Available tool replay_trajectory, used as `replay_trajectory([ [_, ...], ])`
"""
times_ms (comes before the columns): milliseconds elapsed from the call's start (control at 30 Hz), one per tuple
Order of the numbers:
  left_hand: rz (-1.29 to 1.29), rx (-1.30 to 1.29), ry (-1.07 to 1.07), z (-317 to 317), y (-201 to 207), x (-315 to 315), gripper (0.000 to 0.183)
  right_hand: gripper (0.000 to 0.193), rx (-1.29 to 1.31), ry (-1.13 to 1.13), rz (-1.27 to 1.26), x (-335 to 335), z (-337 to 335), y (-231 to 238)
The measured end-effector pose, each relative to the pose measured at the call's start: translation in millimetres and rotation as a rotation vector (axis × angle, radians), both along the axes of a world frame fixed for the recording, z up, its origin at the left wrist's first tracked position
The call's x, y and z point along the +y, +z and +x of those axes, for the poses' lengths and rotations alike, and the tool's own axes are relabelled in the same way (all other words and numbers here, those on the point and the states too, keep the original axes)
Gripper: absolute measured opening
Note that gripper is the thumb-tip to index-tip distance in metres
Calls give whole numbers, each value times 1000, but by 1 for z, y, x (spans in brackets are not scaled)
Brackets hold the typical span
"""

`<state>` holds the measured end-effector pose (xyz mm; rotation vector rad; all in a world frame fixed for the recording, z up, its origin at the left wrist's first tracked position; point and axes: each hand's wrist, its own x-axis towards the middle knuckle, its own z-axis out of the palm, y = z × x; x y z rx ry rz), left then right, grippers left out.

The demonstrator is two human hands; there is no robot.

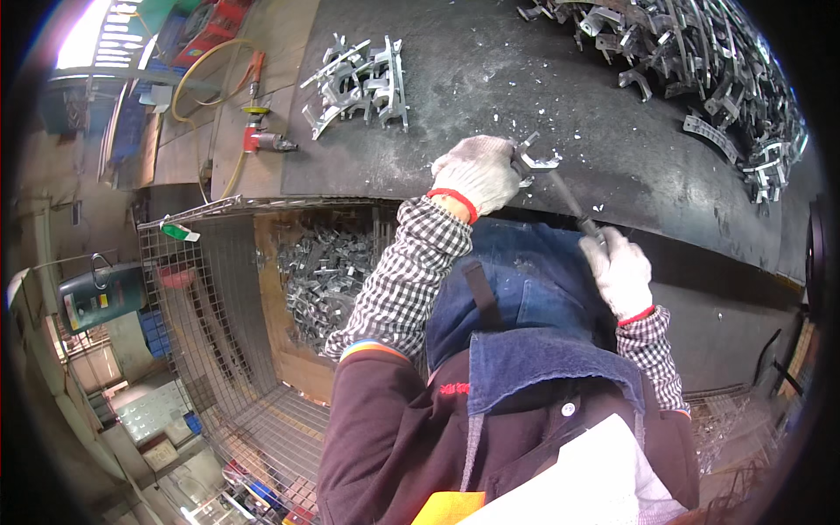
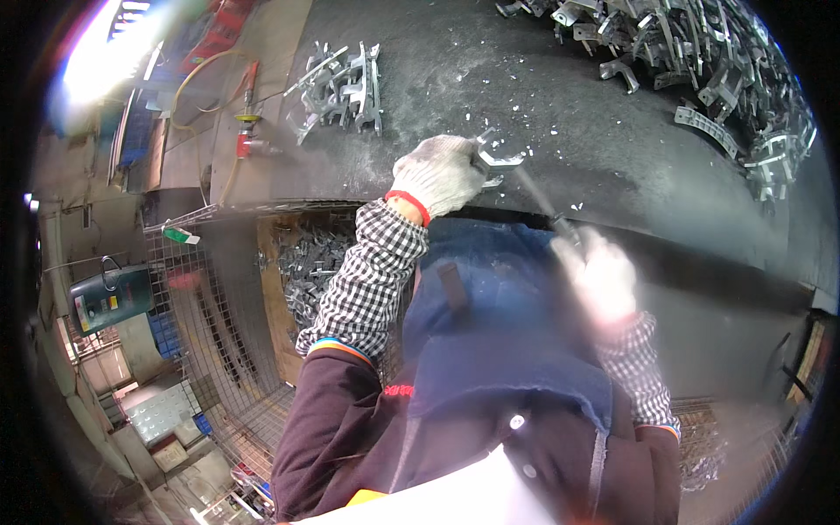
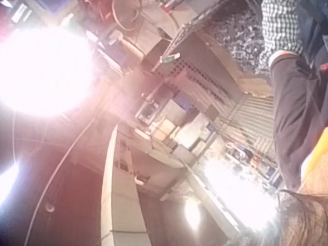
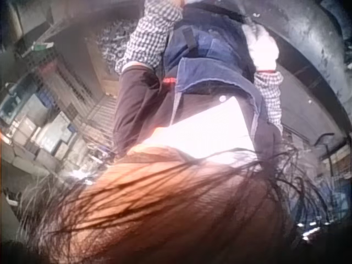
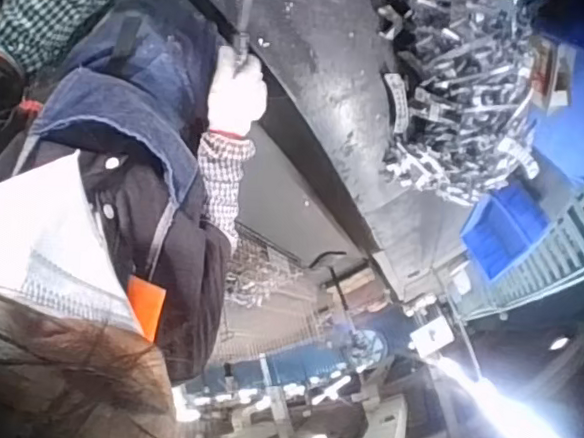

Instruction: Deburr and measure metal components at a workbench using a scraper and calipers.

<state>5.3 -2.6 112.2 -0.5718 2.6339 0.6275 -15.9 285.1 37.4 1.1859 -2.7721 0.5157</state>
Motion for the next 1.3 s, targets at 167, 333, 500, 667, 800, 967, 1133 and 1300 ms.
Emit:
replay_trajectory([
  [167, -26, 105, -21, 11, -8, 4, 24, 48, -1107, -150, -6, -8, -8, 16],
  [333, 8, 284, 10, 24, -17, -2, 23, 38, -216, 42, 11, -13, 0, 3],
  [500, 16, 186, -49, 28, -12, -4, 23, 36, -60, -164, 15, 7, -12, 6],
  [667, 1010, 784, 266, 55, -65, -4, 35, 26, -1507, -380, -230, -14, -5, 81],
  [800, 1278, 982, 403, 54, -75, 18, 38, 27, -1214, 22, -7, -15, 4, 75],
  [967, 1296, 1042, 420, 63, -72, 16, 40, 31, -1404, -15, 10, -20, 9, 78],
  [1133, 857, 1111, 315, 68, -70, 15, 41, 31, -1344, 70, -18, -13, 9, 74],
  [1300, 635, 1167, 249, 64, -54, 19, 32, 27, -1153, 45, -160, -8, 9, 78],
])
